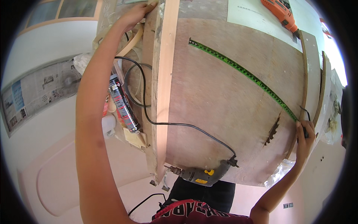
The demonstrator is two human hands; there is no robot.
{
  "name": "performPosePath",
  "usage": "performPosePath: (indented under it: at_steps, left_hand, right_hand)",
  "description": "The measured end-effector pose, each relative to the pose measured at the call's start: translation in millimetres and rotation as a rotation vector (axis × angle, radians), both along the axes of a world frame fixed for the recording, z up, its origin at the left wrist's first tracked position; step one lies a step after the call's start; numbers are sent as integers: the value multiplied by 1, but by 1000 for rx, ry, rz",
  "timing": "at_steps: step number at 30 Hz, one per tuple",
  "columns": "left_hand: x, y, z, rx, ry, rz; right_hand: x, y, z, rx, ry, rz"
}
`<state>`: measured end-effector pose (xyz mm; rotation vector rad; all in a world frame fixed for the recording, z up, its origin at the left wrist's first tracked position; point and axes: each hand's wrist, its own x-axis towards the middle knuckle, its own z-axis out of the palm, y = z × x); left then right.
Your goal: The person measures a wooden board with a tape measure and marks it with a pencil. They then use a power drill to drive screws into the board to attach a wooden strip. The person repeats the measuring and drilling process on different sections of the board.
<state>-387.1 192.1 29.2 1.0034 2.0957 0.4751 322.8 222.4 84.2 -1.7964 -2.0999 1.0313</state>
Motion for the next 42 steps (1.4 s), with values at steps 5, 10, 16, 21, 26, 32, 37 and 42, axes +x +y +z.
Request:
performPosePath:
  at_steps: [5, 10, 16, 21, 26, 32, 37, 42]
  left_hand:
    - [0, -1, -2, 3, 28, -101]
    - [6, -3, -11, 174, 11, -37]
    - [131, -15, 74, 618, 586, -127]
    - [256, -84, 132, 183, 582, -682]
    - [284, -106, 103, -62, 701, -1016]
    - [289, -103, 84, -119, 594, -909]
    - [286, -109, 85, -99, 529, -968]
    - [279, -116, 90, -99, 663, -1051]
  right_hand:
    - [6, 5, -3, 36, 21, 76]
    - [-3, 5, 12, 51, -16, 70]
    - [-18, 6, 17, 57, -244, 138]
    - [-22, 9, 16, 28, -217, 285]
    - [-16, -3, 0, 196, -192, 313]
    - [-20, -14, 9, 62, -165, 228]
    - [-15, -15, 8, -15, -142, 182]
    - [-24, -22, 4, 222, -234, 278]
